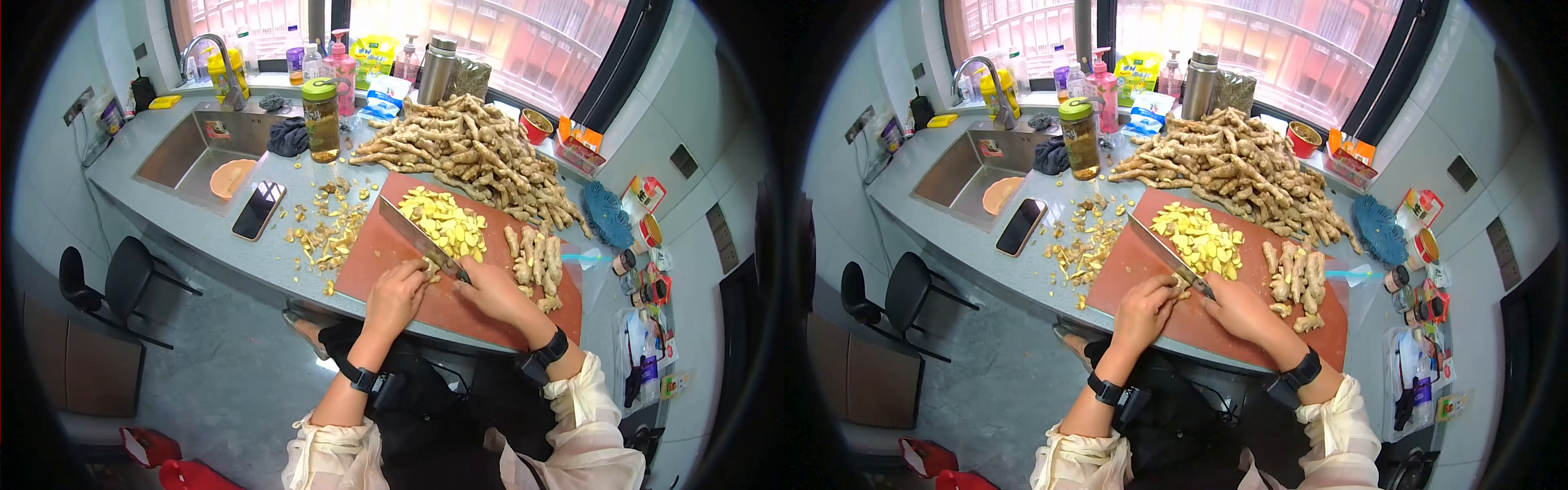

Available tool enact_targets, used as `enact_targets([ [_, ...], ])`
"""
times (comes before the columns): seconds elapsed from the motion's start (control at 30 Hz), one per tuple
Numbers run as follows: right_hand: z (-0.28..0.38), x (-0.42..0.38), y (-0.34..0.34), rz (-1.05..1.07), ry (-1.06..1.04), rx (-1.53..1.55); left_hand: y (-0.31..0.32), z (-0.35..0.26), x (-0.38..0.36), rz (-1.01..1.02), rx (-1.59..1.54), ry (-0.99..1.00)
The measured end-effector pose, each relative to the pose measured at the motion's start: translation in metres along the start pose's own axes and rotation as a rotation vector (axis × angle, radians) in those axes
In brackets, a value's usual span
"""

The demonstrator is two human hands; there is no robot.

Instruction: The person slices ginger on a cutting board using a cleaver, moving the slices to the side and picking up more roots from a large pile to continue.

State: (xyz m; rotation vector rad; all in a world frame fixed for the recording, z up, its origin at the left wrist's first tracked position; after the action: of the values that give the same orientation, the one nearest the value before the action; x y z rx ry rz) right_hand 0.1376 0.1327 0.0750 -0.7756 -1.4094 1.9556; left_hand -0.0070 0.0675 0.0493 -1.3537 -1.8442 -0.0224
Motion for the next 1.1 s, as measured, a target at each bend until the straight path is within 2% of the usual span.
enact_targets([
  [0.2, -0.012, -0.02, -0.012, -0.087, -0.024, 0.099, 0.0, -0.001, 0.0, -0.014, -0.025, 0.016],
  [0.67, -0.012, -0.026, -0.011, 0.066, 0.012, -0.04, 0.001, 0.001, 0.0, -0.004, -0.009, 0.006],
  [0.97, -0.004, -0.03, -0.028, 0.019, -0.026, 0.096, 0.0, 0.002, -0.001, -0.012, -0.032, 0.001],
  [1.1, -0.004, -0.03, -0.026, -0.004, -0.056, 0.058, 0.0, 0.002, 0.0, -0.008, -0.037, -0.009],
])
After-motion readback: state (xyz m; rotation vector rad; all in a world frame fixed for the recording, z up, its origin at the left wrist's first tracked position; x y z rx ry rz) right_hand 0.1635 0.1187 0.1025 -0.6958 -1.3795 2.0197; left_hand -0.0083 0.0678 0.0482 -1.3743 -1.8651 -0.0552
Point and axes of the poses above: each hand's wrist, its own x-axis towards the middle knuckle, its own y-axis out of the palm, z = x × y, the point moved 9 cm from there along x, towards the middle knuckle, and after that the axes turned 10 degrees about -x, right-handed, at the moved point
